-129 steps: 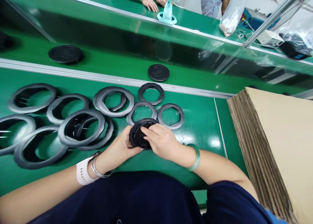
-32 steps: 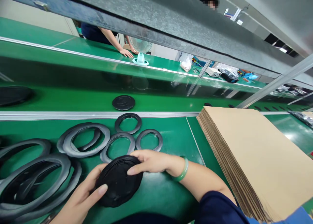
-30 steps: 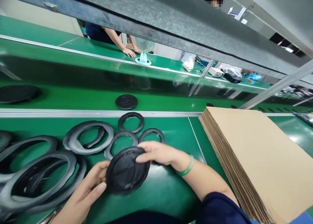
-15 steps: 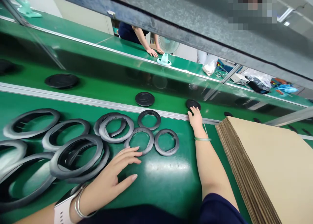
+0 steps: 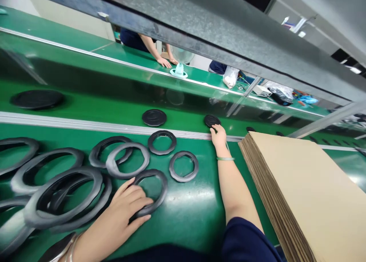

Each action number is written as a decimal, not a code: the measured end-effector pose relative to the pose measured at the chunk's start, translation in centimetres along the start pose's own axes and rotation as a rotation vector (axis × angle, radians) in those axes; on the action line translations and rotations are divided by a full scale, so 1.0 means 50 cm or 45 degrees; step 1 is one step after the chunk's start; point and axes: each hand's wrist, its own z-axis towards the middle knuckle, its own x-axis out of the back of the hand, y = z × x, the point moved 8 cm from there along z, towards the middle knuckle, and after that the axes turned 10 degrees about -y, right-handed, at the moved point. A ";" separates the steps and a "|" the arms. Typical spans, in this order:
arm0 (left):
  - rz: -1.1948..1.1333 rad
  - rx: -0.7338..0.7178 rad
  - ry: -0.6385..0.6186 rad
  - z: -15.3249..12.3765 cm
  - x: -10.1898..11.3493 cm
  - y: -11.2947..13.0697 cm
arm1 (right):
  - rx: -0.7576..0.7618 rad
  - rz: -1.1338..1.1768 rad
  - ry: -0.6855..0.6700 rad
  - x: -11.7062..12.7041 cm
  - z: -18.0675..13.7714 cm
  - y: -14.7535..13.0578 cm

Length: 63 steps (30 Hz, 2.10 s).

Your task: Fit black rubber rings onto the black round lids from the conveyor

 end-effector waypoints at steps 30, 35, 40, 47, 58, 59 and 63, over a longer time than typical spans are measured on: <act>-1.566 0.290 -0.094 0.011 -0.115 -0.087 | -0.156 0.123 -0.275 -0.030 -0.003 0.015; -1.555 0.252 -0.133 0.010 -0.109 -0.073 | -0.142 0.128 -0.285 -0.032 -0.003 0.012; -1.536 0.216 -0.180 0.013 -0.111 -0.074 | -0.127 0.131 -0.295 -0.035 -0.002 0.010; -1.517 0.140 -0.289 0.014 -0.126 -0.081 | -0.109 0.138 -0.300 -0.037 -0.001 0.007; -1.467 0.197 -0.301 0.012 -0.117 -0.067 | -0.061 0.161 -0.313 -0.039 -0.001 -0.003; -1.473 0.194 -0.297 0.012 -0.117 -0.067 | -0.056 0.163 -0.314 -0.039 -0.001 -0.004; -1.480 0.198 -0.274 0.011 -0.118 -0.072 | -0.040 0.171 -0.313 -0.039 -0.001 -0.007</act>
